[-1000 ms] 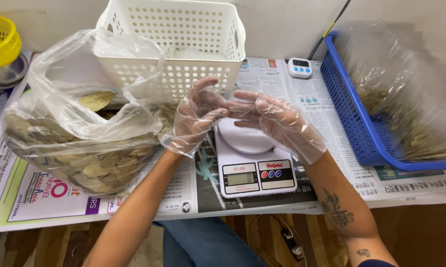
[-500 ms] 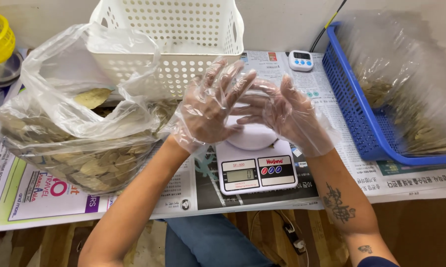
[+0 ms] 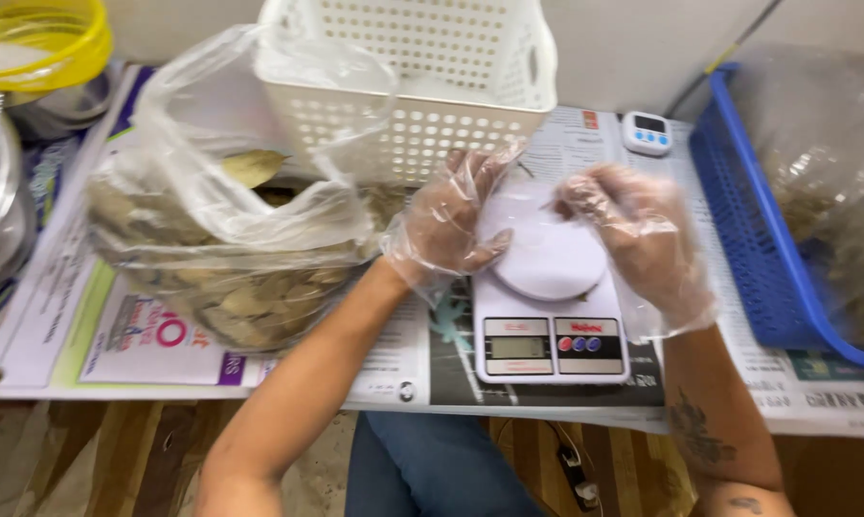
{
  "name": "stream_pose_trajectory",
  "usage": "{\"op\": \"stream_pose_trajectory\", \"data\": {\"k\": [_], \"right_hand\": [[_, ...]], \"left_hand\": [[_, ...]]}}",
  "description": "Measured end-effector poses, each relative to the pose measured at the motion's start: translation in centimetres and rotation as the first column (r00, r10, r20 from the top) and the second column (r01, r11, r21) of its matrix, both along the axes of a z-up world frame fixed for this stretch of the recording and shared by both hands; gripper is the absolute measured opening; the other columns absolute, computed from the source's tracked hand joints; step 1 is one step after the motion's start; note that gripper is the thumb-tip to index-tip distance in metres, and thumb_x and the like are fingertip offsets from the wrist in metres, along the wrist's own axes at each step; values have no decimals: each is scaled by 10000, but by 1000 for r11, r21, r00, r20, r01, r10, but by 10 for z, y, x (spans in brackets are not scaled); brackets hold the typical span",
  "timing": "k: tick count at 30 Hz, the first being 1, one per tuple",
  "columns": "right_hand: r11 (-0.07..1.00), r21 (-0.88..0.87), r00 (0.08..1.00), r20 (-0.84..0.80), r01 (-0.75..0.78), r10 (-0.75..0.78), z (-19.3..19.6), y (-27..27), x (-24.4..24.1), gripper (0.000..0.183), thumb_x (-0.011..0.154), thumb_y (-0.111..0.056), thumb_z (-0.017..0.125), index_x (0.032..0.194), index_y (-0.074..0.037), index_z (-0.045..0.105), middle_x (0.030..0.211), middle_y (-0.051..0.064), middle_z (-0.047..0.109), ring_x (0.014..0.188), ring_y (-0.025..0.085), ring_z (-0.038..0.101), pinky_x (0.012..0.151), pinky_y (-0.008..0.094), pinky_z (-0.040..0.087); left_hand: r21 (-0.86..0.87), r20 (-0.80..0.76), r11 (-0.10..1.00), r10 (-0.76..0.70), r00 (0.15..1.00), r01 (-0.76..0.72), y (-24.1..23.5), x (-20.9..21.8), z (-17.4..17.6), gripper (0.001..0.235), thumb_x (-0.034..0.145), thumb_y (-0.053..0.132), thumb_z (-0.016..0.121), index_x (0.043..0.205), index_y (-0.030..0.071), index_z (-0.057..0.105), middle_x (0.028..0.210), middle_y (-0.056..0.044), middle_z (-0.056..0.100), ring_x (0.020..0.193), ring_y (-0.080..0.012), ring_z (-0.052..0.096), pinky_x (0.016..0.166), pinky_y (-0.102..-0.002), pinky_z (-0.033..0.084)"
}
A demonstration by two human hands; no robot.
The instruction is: Weighing bay leaves on a digital scale for packaging.
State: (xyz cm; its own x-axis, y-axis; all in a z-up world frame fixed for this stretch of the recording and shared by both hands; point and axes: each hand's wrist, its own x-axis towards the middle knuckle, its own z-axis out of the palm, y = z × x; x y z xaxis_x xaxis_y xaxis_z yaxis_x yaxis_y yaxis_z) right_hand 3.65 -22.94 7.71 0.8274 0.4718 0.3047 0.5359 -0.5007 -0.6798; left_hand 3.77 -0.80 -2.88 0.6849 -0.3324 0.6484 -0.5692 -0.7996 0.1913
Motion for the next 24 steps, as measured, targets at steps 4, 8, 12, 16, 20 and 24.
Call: {"op": "stream_pose_trajectory", "data": {"k": [4, 8, 12, 16, 20, 24], "right_hand": [[966, -44, 800, 551, -254, 236, 46, 41, -18, 176, 1118, -15, 656, 978, 90, 676, 830, 162, 677, 730, 223, 639, 698, 337, 525], [768, -270, 457, 673, -581, 582, 66, 123, -22, 94, 1055, 74, 699, 1128, 39, 652, 1083, 198, 744, 979, 308, 732, 931, 438, 609], [660, -440, 404, 543, -609, 736, 49, 213, -7, 224, 1039, 89, 561, 1037, -37, 747, 1027, 282, 764, 777, 305, 767, 427, 269, 616], [659, 118, 511, -536, -742, 672, 13, 258, 30, 223, 899, 29, 564, 800, -88, 726, 834, 35, 739, 738, 133, 720, 703, 226, 620], [632, 0, 550, -493, -775, 674, -4, 268, 22, 197, 900, 20, 573, 829, -81, 727, 835, 44, 734, 733, 144, 715, 678, 230, 618], [607, -121, 586, -461, -785, 666, -22, 265, 21, 174, 900, 10, 583, 858, -74, 729, 836, 53, 729, 728, 155, 710, 654, 235, 616]], "left_hand": [[-169, 37, 985, -11, 999, 17, 7, -8, 2, 691, 882, 412, 713, 1371, 15, 428, 1231, -218, 536, 1043, -353, 576, 1008, -505, 472], [-433, -83, 895, -156, 984, 105, 17, -37, 12, 590, 889, 369, 764, 1296, 8, 535, 1202, -178, 591, 1129, -322, 577, 1052, -419, 495], [-415, -147, 909, -107, 983, 37, 20, -35, -5, 632, 886, 408, 742, 1322, 11, 517, 1233, -175, 585, 1156, -322, 567, 1066, -424, 477], [-387, -191, 922, -76, 979, -4, 18, -28, -19, 664, 884, 438, 725, 1343, 12, 504, 1256, -173, 581, 1175, -322, 559, 1076, -427, 464], [-360, -263, 932, -64, 963, -36, 16, -20, -38, 713, 881, 483, 700, 1373, 15, 484, 1291, -171, 575, 1205, -323, 547, 1092, -432, 444], [-345, -341, 937, -67, 938, -58, 12, -2, -59, 762, 877, 527, 675, 1403, 17, 464, 1327, -168, 569, 1234, -323, 536, 1108, -438, 424]]}}
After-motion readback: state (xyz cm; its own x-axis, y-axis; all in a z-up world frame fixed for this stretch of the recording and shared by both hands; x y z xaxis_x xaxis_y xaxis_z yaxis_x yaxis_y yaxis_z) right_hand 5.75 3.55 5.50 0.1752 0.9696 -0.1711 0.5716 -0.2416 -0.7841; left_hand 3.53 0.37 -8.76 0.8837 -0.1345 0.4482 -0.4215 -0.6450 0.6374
